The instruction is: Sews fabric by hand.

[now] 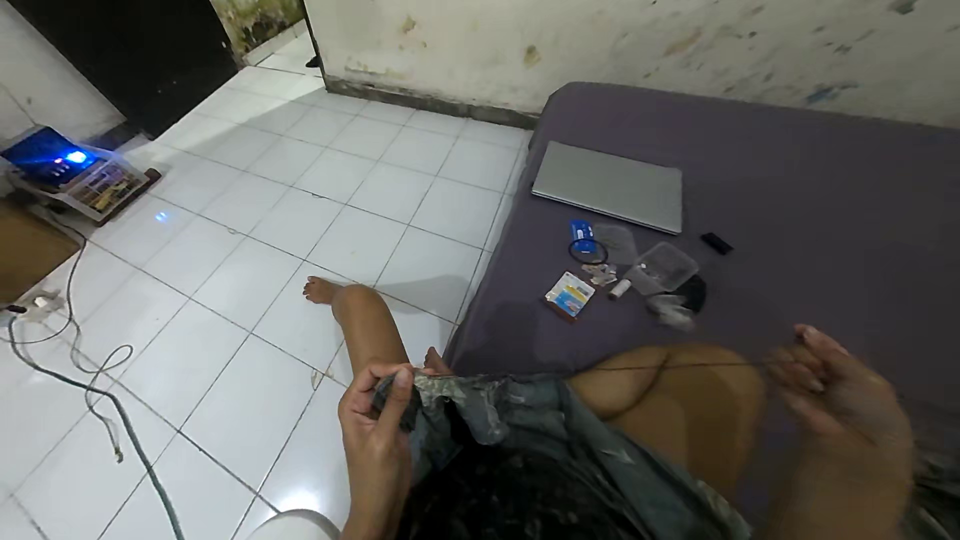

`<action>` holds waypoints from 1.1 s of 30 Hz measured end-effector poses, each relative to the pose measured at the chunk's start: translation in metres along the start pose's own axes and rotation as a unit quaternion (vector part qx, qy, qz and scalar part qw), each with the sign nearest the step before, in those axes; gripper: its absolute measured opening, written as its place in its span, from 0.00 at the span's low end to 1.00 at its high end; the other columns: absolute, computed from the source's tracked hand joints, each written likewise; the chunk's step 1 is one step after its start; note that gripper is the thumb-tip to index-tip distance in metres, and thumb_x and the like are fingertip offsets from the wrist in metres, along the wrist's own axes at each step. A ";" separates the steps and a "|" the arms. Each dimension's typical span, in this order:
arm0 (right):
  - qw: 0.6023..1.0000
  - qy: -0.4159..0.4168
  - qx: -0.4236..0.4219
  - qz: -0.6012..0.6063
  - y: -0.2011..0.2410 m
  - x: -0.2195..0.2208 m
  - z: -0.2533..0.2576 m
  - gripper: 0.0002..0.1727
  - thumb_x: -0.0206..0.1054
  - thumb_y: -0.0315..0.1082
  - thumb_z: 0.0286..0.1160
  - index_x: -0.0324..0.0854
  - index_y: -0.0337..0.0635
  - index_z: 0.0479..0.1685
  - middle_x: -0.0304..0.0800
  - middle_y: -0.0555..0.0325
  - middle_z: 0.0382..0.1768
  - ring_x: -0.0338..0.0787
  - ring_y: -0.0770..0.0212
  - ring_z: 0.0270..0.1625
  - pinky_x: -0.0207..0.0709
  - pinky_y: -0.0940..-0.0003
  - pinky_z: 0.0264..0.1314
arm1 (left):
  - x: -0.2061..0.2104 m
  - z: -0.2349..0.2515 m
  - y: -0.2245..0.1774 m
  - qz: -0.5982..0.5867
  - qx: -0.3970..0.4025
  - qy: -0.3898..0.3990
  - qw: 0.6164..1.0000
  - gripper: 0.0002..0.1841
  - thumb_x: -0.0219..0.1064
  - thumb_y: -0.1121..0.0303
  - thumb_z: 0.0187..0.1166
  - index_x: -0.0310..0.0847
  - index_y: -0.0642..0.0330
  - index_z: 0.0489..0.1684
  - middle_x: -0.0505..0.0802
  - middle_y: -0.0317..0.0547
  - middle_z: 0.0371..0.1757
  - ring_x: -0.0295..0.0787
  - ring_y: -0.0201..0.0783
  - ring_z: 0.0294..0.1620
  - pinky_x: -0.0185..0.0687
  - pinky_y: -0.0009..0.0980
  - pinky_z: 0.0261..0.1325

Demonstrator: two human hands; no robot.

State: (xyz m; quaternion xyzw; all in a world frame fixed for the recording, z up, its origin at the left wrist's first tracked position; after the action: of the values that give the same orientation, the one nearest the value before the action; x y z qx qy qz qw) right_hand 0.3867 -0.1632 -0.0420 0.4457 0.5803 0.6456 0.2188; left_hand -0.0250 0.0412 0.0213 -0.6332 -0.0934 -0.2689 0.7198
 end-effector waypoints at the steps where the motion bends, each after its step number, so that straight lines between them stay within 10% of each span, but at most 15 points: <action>1: 1.000 -0.009 -0.001 -0.006 -0.002 0.001 0.001 0.25 0.37 0.35 0.95 0.78 0.63 0.31 0.68 0.88 0.09 0.63 0.89 0.11 0.59 0.93 0.18 | 0.000 0.000 0.000 -0.003 -0.003 0.000 1.000 0.07 0.68 0.69 0.81 0.92 0.48 0.34 0.98 0.31 0.36 0.95 0.22 0.39 0.90 0.19 0.47; 5: 0.996 -0.040 -0.035 -0.065 0.000 0.024 0.004 0.20 0.39 0.35 0.95 0.74 0.59 0.36 0.65 0.88 0.10 0.61 0.87 0.12 0.59 0.91 0.19 | 0.000 0.003 -0.005 -0.004 -0.007 0.014 1.000 0.07 0.68 0.67 0.81 0.92 0.47 0.34 0.97 0.30 0.34 0.94 0.22 0.37 0.90 0.19 0.45; 9: 0.986 0.020 -0.098 -0.132 0.007 0.076 -0.006 0.13 0.46 0.28 0.88 0.64 0.47 0.65 0.71 0.87 0.20 0.72 0.86 0.18 0.71 0.89 0.25 | 0.004 0.002 -0.006 -0.019 -0.008 0.046 0.999 0.05 0.68 0.64 0.82 0.89 0.46 0.36 0.97 0.32 0.34 0.95 0.23 0.36 0.91 0.21 0.44; 14: 0.907 0.317 -0.199 -0.192 -0.014 0.175 -0.057 0.14 0.55 0.47 0.90 0.88 0.63 0.52 0.89 0.87 0.42 0.85 0.88 0.42 0.79 0.86 0.46 | 0.009 -0.002 0.001 0.006 -0.022 0.092 0.996 0.05 0.69 0.60 0.81 0.91 0.46 0.39 0.98 0.33 0.37 0.96 0.25 0.38 0.92 0.23 0.46; 19: 0.803 0.506 -0.267 -0.167 -0.050 0.248 -0.117 0.22 0.62 0.46 0.85 0.88 0.31 0.50 0.84 0.53 0.35 0.81 0.77 0.42 0.73 0.88 0.48 | 0.005 0.000 -0.006 0.073 0.029 0.134 0.988 0.07 0.68 0.60 0.82 0.94 0.45 0.43 0.98 0.28 0.43 0.94 0.21 0.46 0.88 0.19 0.53; 23: 0.796 0.503 -0.322 -0.097 -0.048 0.258 -0.126 0.15 0.68 0.36 0.82 0.79 0.34 0.30 0.80 0.55 0.29 0.81 0.74 0.41 0.73 0.87 0.50 | -0.007 0.002 -0.011 0.116 0.048 0.106 0.986 0.06 0.71 0.60 0.79 0.94 0.44 0.41 0.97 0.27 0.41 0.96 0.24 0.44 0.92 0.23 0.51; 33: 0.799 0.408 -0.412 -0.163 -0.029 0.234 -0.136 0.13 0.68 0.36 0.81 0.82 0.37 0.31 0.79 0.57 0.29 0.82 0.73 0.39 0.75 0.87 0.51 | 0.000 0.000 -0.014 0.162 0.083 0.059 0.982 0.06 0.72 0.76 0.72 0.94 0.54 0.36 0.98 0.24 0.37 0.94 0.18 0.40 0.90 0.17 0.47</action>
State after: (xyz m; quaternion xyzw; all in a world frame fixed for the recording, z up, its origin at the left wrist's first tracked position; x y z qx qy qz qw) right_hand 0.1486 -0.0450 0.0159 -0.0919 0.3593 0.9006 0.2268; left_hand -0.0327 0.0404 0.0333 -0.5612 0.0311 -0.1774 0.8079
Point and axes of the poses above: each hand's wrist, its own z-axis towards the middle knuckle, its own x-axis out of the palm, y = z × x, the point moved 4 cm from there along z, towards the middle knuckle
